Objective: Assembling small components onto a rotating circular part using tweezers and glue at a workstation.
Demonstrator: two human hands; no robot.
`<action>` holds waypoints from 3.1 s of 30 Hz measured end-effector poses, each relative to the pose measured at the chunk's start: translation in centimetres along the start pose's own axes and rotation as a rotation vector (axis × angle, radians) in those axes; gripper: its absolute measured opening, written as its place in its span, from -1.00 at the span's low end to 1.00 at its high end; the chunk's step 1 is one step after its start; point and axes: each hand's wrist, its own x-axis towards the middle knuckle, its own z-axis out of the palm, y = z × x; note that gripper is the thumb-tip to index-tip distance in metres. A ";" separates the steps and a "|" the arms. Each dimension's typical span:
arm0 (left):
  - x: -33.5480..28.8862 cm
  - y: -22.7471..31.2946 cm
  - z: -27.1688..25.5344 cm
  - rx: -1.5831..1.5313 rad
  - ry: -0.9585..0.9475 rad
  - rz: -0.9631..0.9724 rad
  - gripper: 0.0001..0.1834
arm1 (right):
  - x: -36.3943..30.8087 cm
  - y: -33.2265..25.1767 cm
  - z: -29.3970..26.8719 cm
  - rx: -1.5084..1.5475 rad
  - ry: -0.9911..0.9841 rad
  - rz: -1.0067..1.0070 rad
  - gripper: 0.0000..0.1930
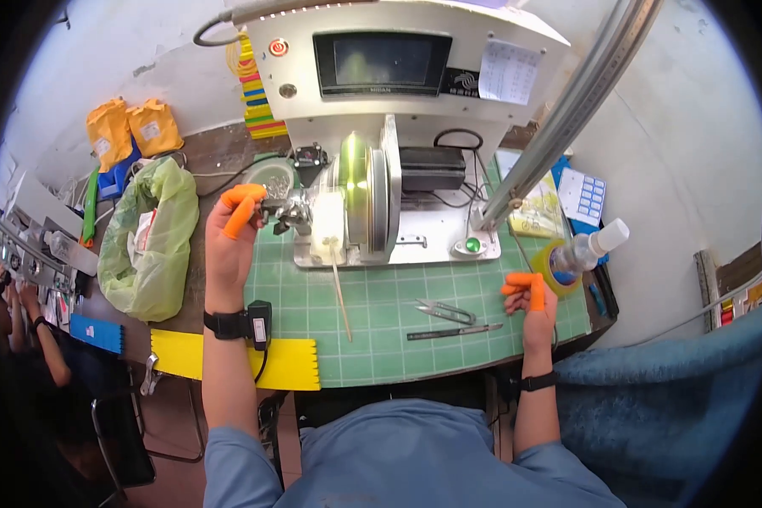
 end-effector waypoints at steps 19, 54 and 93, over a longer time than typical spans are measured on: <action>0.1 -0.7 -0.8 0.031 -0.022 -0.009 -0.72 | -0.1 0.0 0.4 0.022 -0.009 0.043 -0.45; 0.0 -0.2 -0.2 0.030 0.001 0.001 -0.79 | -0.4 0.0 0.6 -0.010 0.014 0.063 -0.45; 0.3 -0.1 0.9 0.013 -0.016 -0.018 -0.80 | -0.8 -0.1 0.1 -0.005 0.063 0.011 -0.44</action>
